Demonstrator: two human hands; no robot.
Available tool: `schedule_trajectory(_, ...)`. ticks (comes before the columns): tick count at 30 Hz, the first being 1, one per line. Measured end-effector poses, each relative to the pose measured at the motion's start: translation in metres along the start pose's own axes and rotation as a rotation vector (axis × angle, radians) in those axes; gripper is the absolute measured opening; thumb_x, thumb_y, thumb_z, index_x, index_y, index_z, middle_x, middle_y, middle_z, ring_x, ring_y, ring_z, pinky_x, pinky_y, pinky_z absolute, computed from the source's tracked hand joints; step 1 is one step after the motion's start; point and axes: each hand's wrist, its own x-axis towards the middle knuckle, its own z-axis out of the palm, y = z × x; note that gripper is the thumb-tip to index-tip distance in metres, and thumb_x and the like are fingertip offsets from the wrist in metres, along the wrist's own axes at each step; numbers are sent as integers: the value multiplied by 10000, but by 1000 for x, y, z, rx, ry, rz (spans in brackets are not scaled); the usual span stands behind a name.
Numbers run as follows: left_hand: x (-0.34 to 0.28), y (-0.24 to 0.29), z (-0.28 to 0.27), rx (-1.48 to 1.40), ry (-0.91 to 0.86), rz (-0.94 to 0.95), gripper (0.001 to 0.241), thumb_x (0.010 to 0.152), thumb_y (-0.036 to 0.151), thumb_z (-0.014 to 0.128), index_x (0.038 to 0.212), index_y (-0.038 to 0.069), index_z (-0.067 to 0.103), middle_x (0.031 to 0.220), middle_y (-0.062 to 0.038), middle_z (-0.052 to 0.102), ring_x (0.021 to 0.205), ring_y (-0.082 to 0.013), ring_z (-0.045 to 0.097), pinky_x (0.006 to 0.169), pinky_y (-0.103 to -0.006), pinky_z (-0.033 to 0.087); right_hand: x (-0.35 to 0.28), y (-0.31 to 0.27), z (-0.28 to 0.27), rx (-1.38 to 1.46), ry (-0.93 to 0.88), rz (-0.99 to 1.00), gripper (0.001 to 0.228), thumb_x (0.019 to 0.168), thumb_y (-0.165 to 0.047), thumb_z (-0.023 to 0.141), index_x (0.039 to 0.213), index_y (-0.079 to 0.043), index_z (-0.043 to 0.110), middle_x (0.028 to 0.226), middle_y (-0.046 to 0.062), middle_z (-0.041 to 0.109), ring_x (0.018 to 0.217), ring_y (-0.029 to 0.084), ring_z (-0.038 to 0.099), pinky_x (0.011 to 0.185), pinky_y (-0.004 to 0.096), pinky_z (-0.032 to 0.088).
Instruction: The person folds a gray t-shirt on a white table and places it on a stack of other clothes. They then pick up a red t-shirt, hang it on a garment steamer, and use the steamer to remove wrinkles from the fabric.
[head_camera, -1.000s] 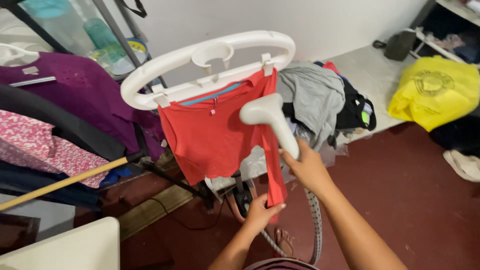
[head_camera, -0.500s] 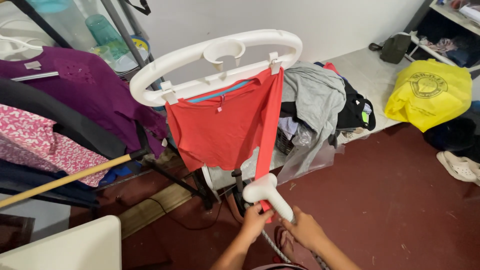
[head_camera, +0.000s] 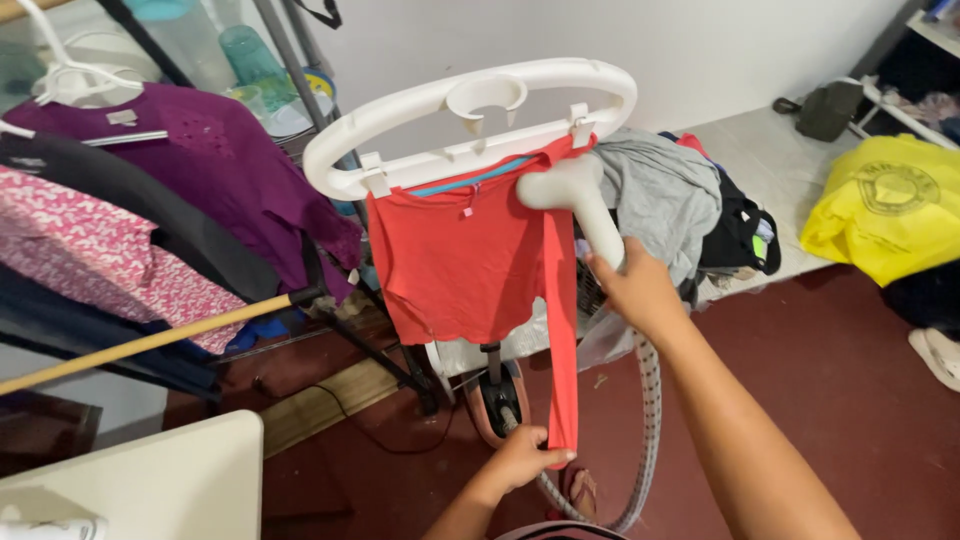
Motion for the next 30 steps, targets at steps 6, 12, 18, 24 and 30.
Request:
schedule_trajectory(6,2,8,-5,-61,14,-44,281,863,229,828,1046,20,785,965,-12,777,859,-68,689,804,-255,555,3,98,62,-217,-94,-62,571,884,-491,697,1134,14,604,797,249,720,749,403,741,690,505,576)
schedule_trajectory(12,31,-26,-15,-213,191,-6,259,865,153,789,1087,18,790,1009,-13,790,878,-75,700,813,-253,564,-79,146,93,-187,-408,192,510,877,-458,673,1158,-37,613,785,211,762,570,309,760,611,458,605)
schedule_trajectory(18,25,-84,-48,-310,324,-98,315,844,21,699,1149,-35,753,979,-66,756,820,-158,667,727,-297,539,-136,159,94,-119,-490,294,493,857,-451,714,1147,-70,599,730,175,759,542,263,733,587,411,582)
schedule_trajectory(24,0,-30,-104,-133,487,-100,550,788,-16,650,1321,118,649,1172,-54,722,979,-197,671,820,-343,557,-129,134,71,94,-399,112,485,798,-346,713,1165,-36,650,731,146,764,578,195,735,587,374,588)
schedule_trajectory(30,-19,99,-168,198,670,346,365,888,56,647,1253,47,651,1177,-110,739,1074,-216,720,936,-345,560,-88,44,33,210,-139,-242,484,773,-277,738,1170,-9,670,850,94,744,718,115,662,643,303,534)
